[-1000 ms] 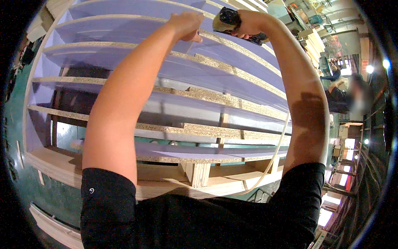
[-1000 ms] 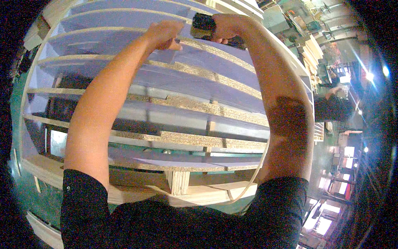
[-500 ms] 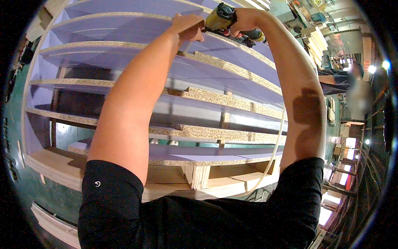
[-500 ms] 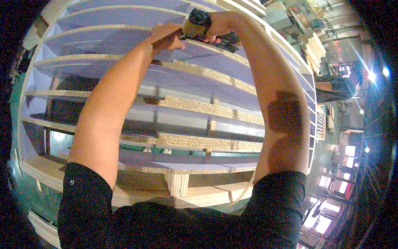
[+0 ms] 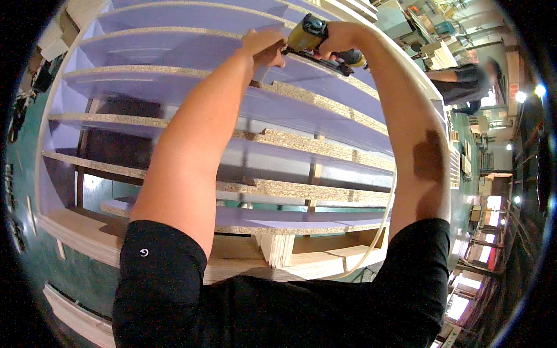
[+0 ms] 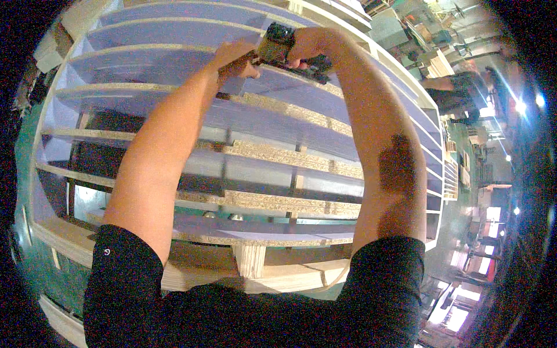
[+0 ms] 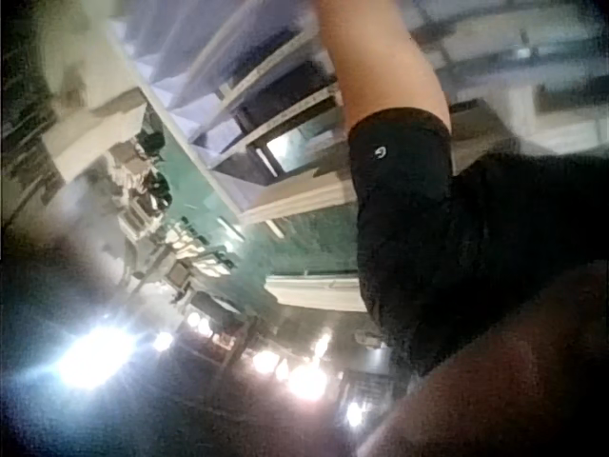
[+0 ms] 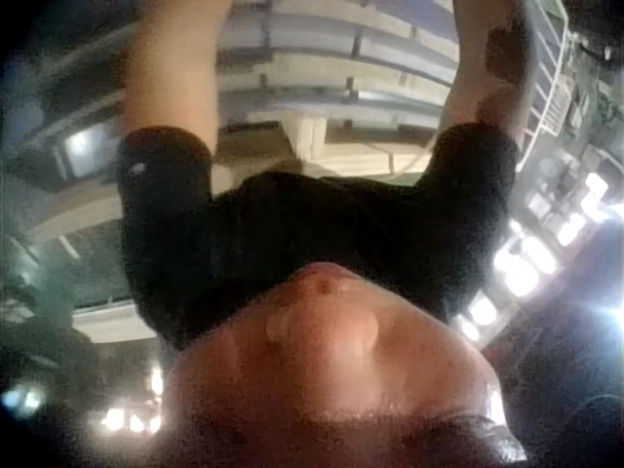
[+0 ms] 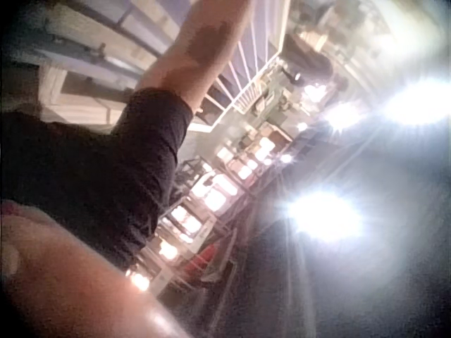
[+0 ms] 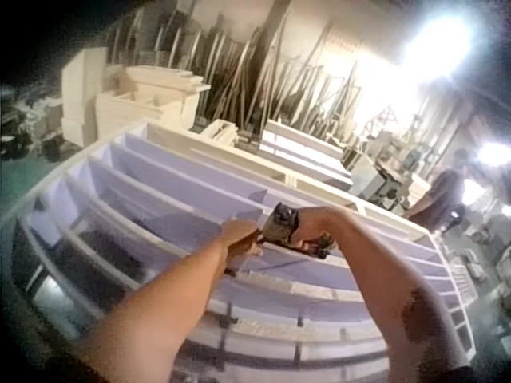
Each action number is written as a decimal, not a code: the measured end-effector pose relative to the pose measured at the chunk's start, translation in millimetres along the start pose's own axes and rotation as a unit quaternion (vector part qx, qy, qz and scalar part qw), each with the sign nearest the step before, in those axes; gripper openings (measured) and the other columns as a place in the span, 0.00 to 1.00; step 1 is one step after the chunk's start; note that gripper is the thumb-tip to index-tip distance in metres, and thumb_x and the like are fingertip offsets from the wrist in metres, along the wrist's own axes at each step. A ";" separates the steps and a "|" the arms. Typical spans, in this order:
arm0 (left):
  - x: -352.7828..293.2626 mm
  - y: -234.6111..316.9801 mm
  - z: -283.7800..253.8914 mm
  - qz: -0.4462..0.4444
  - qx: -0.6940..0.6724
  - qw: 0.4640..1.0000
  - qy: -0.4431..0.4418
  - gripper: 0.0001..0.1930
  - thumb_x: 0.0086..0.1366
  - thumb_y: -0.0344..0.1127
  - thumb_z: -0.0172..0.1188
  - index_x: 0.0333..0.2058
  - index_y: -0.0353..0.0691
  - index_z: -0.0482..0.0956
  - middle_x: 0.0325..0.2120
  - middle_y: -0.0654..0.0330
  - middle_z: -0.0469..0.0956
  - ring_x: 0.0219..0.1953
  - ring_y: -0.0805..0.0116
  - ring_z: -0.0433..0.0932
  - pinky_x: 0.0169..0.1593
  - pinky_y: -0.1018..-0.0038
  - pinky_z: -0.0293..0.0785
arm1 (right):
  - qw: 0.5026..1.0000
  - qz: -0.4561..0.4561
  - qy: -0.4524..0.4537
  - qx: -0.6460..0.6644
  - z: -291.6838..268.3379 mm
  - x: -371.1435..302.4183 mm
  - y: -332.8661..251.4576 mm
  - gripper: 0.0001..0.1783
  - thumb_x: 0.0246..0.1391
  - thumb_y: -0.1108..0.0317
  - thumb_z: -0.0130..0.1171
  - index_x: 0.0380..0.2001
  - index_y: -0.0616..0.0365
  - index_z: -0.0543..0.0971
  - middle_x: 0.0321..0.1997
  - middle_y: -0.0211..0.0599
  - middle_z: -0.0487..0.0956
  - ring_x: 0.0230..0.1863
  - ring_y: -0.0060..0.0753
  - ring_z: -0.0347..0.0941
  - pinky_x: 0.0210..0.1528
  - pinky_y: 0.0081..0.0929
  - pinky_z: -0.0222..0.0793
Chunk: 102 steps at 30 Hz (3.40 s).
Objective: The person uses a pneumatic nail gun to fasten thin wooden strips onto a large purple board frame. They repeatedly pick up strips, align them, and drive nails into the wood to secure them in place. The person also reloads the nail gun with a strip of nails and moves the large frame to adjust its position.
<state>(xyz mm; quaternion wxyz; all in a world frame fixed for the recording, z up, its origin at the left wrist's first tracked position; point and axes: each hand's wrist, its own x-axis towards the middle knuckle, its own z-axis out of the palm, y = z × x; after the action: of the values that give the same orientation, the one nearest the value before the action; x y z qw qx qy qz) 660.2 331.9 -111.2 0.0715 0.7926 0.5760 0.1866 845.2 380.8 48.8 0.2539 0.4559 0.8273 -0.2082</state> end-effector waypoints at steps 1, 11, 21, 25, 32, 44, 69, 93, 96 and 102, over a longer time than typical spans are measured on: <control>0.4 -19.4 13.8 0.010 -0.020 1.000 0.015 0.17 0.51 0.51 0.74 0.37 0.54 0.86 0.36 0.62 0.87 0.43 0.52 0.84 0.52 0.51 0.71 | 1.000 -0.018 0.020 0.017 1.6 -9.1 -12.6 0.14 0.44 0.68 0.68 0.36 0.60 0.85 0.25 0.32 0.83 0.26 0.25 0.77 0.32 0.30 0.74; 10.5 -7.3 5.5 -0.007 -0.168 0.984 -0.054 0.32 0.52 0.50 0.76 0.54 0.43 0.80 0.46 0.53 0.84 0.52 0.57 0.81 0.57 0.58 0.75 | 0.991 0.054 0.117 0.038 96.5 -202.6 115.6 0.17 0.47 0.68 0.70 0.43 0.57 0.83 0.27 0.35 0.83 0.25 0.24 0.78 0.30 0.28 0.76; -77.6 278.4 -31.9 0.180 -0.236 0.950 -0.100 0.19 0.64 0.43 0.68 0.48 0.37 0.81 0.43 0.57 0.83 0.47 0.65 0.81 0.56 0.66 0.75 | 0.973 0.128 0.191 -0.021 210.6 -403.2 268.3 0.19 0.49 0.67 0.71 0.43 0.63 0.79 0.28 0.42 0.82 0.30 0.39 0.81 0.38 0.37 0.79; -134.3 414.7 8.8 0.289 -0.167 0.932 -0.140 0.26 0.62 0.45 0.68 0.53 0.36 0.76 0.47 0.46 0.80 0.51 0.47 0.79 0.58 0.57 0.74 | 0.987 0.117 0.098 0.058 229.9 -425.9 269.7 0.26 0.46 0.68 0.73 0.49 0.63 0.78 0.41 0.52 0.83 0.47 0.49 0.82 0.51 0.39 0.77; -132.8 488.1 124.3 0.147 -0.070 0.966 -0.199 0.30 0.62 0.47 0.65 0.60 0.39 0.71 0.49 0.41 0.78 0.52 0.41 0.77 0.57 0.53 0.74 | 0.996 0.021 0.045 0.071 288.9 -431.7 325.5 0.39 0.40 0.67 0.79 0.58 0.57 0.74 0.51 0.48 0.81 0.54 0.46 0.79 0.56 0.37 0.76; -103.9 522.7 138.0 0.130 -0.064 0.975 -0.166 0.13 0.62 0.39 0.62 0.42 0.40 0.79 0.38 0.50 0.83 0.43 0.46 0.83 0.44 0.52 0.79 | 0.990 0.021 0.055 0.127 286.2 -436.2 352.5 0.37 0.42 0.66 0.79 0.56 0.60 0.74 0.47 0.43 0.83 0.47 0.37 0.79 0.52 0.33 0.76; -102.2 529.2 123.8 0.097 -0.042 0.974 -0.198 0.18 0.56 0.47 0.70 0.39 0.41 0.82 0.34 0.48 0.84 0.40 0.42 0.83 0.44 0.50 0.79 | 0.995 -0.007 0.034 0.092 250.0 -423.7 355.7 0.30 0.46 0.63 0.77 0.51 0.58 0.76 0.39 0.45 0.84 0.40 0.39 0.81 0.46 0.37 0.78; -22.4 481.4 150.1 0.146 -0.031 0.985 -0.083 0.08 0.57 0.30 0.63 0.36 0.39 0.79 0.32 0.48 0.84 0.38 0.42 0.83 0.39 0.51 0.80 | 0.990 -0.027 0.018 0.140 216.9 -359.9 366.7 0.27 0.48 0.66 0.75 0.51 0.59 0.76 0.35 0.36 0.85 0.32 0.27 0.80 0.33 0.29 0.79; -23.0 481.8 149.8 0.155 -0.007 0.985 -0.071 0.07 0.57 0.29 0.61 0.36 0.38 0.78 0.33 0.46 0.84 0.38 0.42 0.84 0.39 0.51 0.80 | 0.992 -0.072 0.053 0.091 219.0 -359.0 373.0 0.29 0.49 0.66 0.76 0.52 0.58 0.75 0.38 0.38 0.85 0.34 0.29 0.81 0.35 0.31 0.80; -17.2 482.7 128.1 0.174 -0.003 0.975 -0.135 0.13 0.61 0.39 0.64 0.40 0.37 0.80 0.34 0.46 0.84 0.40 0.44 0.83 0.44 0.54 0.80 | 0.990 -0.081 0.060 0.101 210.0 -347.9 388.8 0.28 0.49 0.65 0.76 0.52 0.59 0.75 0.38 0.38 0.84 0.34 0.29 0.81 0.36 0.32 0.79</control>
<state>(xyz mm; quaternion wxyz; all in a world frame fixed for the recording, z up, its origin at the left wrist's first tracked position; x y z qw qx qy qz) 1132.0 171.3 -74.3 0.1169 0.8985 0.4136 0.0892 1386.3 227.7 52.4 0.1390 0.4224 0.8498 -0.2831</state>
